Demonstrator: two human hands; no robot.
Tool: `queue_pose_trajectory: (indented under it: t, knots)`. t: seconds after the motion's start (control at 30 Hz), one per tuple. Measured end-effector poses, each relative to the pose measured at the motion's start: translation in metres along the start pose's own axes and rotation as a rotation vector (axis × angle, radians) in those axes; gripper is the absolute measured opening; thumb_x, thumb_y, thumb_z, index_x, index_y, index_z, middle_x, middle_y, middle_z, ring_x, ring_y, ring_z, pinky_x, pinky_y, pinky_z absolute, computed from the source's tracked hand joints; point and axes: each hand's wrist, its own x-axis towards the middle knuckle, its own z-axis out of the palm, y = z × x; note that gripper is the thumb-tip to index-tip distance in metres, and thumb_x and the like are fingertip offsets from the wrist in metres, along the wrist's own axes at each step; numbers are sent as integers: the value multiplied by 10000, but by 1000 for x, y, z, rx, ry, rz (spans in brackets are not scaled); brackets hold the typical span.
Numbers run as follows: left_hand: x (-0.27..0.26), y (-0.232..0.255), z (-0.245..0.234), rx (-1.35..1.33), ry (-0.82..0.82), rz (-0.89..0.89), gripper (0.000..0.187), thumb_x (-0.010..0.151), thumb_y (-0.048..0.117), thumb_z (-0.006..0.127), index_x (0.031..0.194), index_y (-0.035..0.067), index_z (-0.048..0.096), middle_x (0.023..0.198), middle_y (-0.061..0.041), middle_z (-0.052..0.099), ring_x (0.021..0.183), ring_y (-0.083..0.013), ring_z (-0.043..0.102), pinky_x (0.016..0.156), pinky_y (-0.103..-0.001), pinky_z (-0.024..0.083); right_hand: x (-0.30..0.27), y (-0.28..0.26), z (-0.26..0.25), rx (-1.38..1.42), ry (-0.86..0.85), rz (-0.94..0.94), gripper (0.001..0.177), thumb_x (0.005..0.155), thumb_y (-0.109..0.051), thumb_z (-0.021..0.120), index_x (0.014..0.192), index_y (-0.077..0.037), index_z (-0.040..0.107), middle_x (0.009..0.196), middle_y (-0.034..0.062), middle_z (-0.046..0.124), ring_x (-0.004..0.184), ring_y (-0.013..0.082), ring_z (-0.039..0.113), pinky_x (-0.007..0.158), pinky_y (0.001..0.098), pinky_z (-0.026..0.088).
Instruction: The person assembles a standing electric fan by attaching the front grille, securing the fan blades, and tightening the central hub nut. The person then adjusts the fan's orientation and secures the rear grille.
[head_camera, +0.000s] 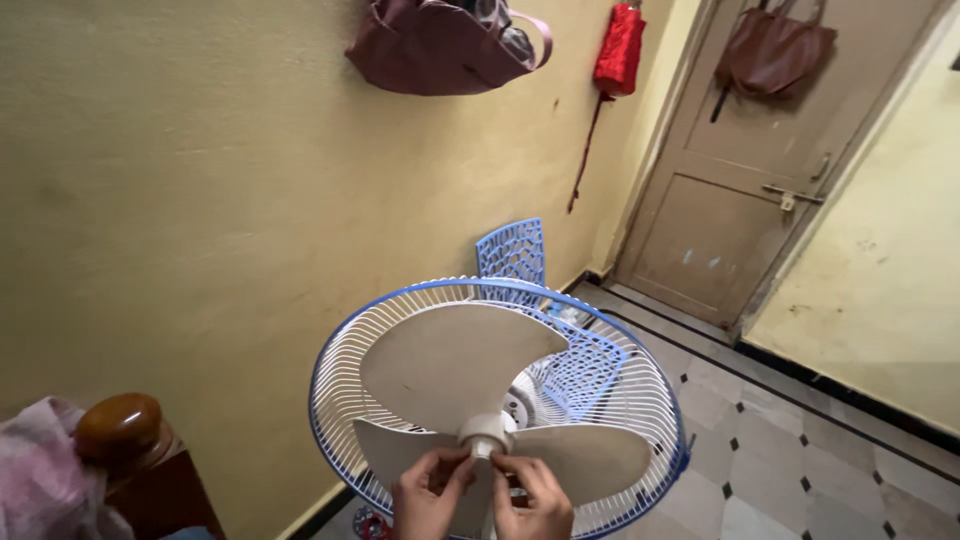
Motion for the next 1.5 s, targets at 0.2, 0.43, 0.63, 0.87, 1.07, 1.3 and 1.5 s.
queue_pose_trajectory:
  t: [0.2, 0.43, 0.63, 0.87, 1.07, 1.3, 1.5]
  knots:
    - [1, 0, 2, 82, 21, 54, 177, 822, 53, 805, 985, -15, 790, 824, -109, 841, 768, -141, 806, 691, -276, 649, 10, 13, 14, -74, 49, -85, 188, 675, -163, 893, 856, -171, 841, 809, -1, 797, 687, 101, 807, 615, 268, 637]
    - [-17, 53, 8, 300, 73, 154, 192, 815, 68, 822, 1004, 64, 790, 854, -103, 857, 749, -149, 847, 682, -273, 662, 2, -28, 6, -43, 85, -17, 184, 734, -136, 848, 915, -157, 826, 901, 0, 774, 735, 126, 800, 556, 263, 624]
    - [-16, 59, 6, 460, 49, 596, 491, 758, -41, 755, 1213, 141, 775, 930, -162, 809, 877, -238, 831, 701, -334, 640, 6, -23, 15, 17, 114, -37, 203, 720, -134, 850, 920, -141, 817, 893, 12, 772, 724, 135, 809, 556, 265, 630]
    - [-19, 58, 12, 396, 17, 499, 388, 805, -18, 760, 1167, 121, 784, 999, -170, 806, 904, -228, 825, 703, -319, 656, -2, -43, 16, 40, 213, -7, 212, 769, -114, 818, 978, -112, 785, 916, 33, 773, 747, 148, 796, 613, 277, 614]
    - [-22, 69, 15, 343, 46, 410, 301, 823, 36, 775, 1115, 102, 804, 992, -157, 824, 863, -194, 841, 709, -299, 647, -5, -58, 14, 34, 278, -8, 201, 763, -108, 813, 962, -93, 788, 905, 45, 764, 761, 152, 781, 619, 279, 612]
    - [-22, 40, 17, 23, 146, 68, 238, 829, 69, 795, 1063, 36, 821, 918, -131, 845, 776, -162, 806, 679, -283, 652, -16, -53, 25, 77, 353, 85, 172, 768, -120, 827, 930, -65, 807, 831, 40, 769, 701, 135, 755, 608, 272, 591]
    - [-28, 43, 19, -20, 172, 7, 204, 831, 89, 801, 1016, 6, 819, 837, -87, 826, 711, -118, 757, 612, -264, 617, -22, -54, 25, 130, 368, 106, 173, 794, -129, 823, 937, -36, 795, 815, 44, 751, 665, 126, 731, 595, 268, 564]
